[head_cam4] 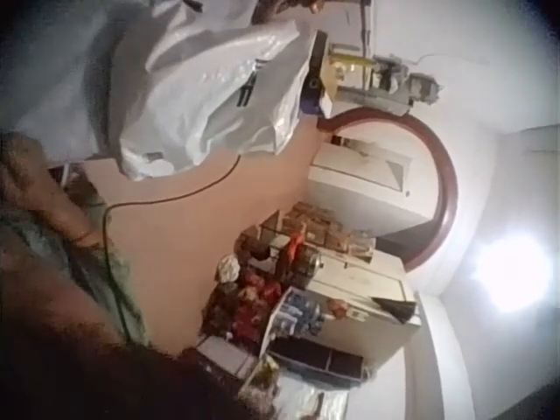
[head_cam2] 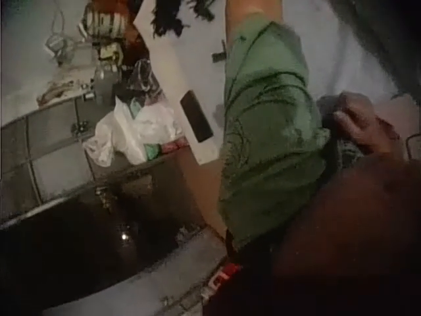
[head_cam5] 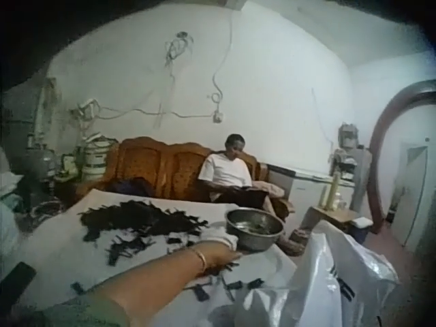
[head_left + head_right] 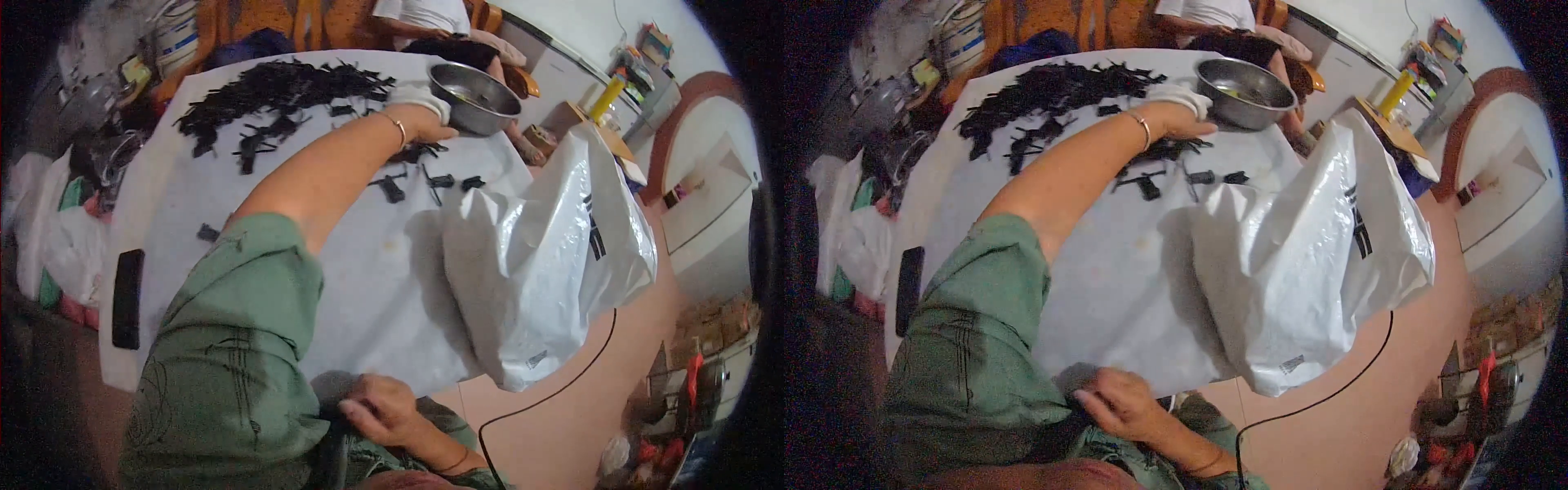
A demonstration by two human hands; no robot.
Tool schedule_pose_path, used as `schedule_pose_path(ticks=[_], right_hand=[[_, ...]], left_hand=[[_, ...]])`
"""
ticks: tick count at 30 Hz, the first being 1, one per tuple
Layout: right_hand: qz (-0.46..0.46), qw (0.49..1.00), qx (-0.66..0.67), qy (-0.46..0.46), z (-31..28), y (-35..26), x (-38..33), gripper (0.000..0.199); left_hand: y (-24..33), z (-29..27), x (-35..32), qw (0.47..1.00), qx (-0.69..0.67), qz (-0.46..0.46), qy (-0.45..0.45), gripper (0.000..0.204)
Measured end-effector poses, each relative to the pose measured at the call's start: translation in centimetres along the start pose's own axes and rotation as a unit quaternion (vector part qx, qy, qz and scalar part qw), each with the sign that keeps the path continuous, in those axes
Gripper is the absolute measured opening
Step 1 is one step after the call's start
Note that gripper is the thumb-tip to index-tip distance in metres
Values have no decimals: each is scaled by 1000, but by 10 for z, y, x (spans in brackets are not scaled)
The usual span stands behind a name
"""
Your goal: Cleaning and inspecting small black plastic components using a white cloth.
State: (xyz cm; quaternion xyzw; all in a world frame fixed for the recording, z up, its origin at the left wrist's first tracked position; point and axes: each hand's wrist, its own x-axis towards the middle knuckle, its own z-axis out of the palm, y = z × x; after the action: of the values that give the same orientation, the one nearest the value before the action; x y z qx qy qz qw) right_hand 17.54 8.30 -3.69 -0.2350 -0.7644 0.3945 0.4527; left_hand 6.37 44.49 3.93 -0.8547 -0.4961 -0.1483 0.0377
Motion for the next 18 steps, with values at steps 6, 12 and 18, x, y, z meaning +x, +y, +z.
schedule_pose_path(ticks=[6,12,18], right_hand=[[-2,993,107,-39,-11,1,-1,7],[-9,999,36,14,-6,1,-8,8],[10,1000,-23,-14,-3,1,-11,8]], left_hand=[[-11,27,10,984,-21,-76,-159,52],[9,6,-99,987,-48,73,-136,31],[46,-76,-203,947,-41,109,-298,28]])
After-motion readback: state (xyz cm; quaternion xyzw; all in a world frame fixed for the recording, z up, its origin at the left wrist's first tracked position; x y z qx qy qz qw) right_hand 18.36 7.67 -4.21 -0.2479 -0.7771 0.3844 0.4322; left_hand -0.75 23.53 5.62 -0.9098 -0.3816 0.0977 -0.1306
